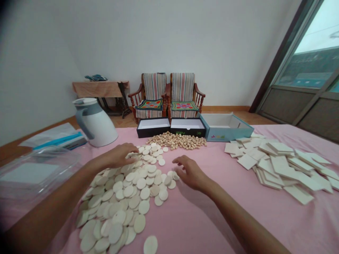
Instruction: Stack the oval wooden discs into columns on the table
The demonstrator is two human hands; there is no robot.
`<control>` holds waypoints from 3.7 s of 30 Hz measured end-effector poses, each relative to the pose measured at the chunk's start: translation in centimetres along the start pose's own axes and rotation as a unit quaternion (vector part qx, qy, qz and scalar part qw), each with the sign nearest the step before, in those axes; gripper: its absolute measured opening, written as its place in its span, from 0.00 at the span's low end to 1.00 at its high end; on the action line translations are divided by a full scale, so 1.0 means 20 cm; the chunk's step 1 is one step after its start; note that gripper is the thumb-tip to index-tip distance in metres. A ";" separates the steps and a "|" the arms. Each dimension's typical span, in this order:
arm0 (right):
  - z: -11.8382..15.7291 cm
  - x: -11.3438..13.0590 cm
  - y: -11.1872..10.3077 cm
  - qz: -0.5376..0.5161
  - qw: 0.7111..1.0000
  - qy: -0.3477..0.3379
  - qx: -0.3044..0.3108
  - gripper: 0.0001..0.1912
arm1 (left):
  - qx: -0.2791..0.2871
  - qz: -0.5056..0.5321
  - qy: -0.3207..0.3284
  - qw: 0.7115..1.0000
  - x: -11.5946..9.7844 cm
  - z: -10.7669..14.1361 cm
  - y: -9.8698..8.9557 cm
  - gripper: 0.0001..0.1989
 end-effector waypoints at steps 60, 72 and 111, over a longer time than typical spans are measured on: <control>-0.48 -0.34 0.08 -0.144 0.989 0.010 0.040 0.19 | -0.043 0.147 0.087 0.984 -0.03 -0.38 0.19 0.17; -0.66 -0.26 0.25 -0.180 0.982 -0.049 0.019 0.21 | -0.054 0.090 0.041 0.994 -0.16 -0.51 0.26 0.11; 0.01 0.10 0.17 0.023 0.993 0.042 0.111 0.24 | -0.063 0.025 0.164 0.984 -0.37 -0.10 0.22 0.11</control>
Point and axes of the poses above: each hand's wrist, its own z-axis away from the middle knuckle, its own y-axis out of the palm, x = y × z, the point moved 3 cm from there along -z, towards the middle knuckle, and after that the axes turned 2 degrees about x, right-handed, at the moved point
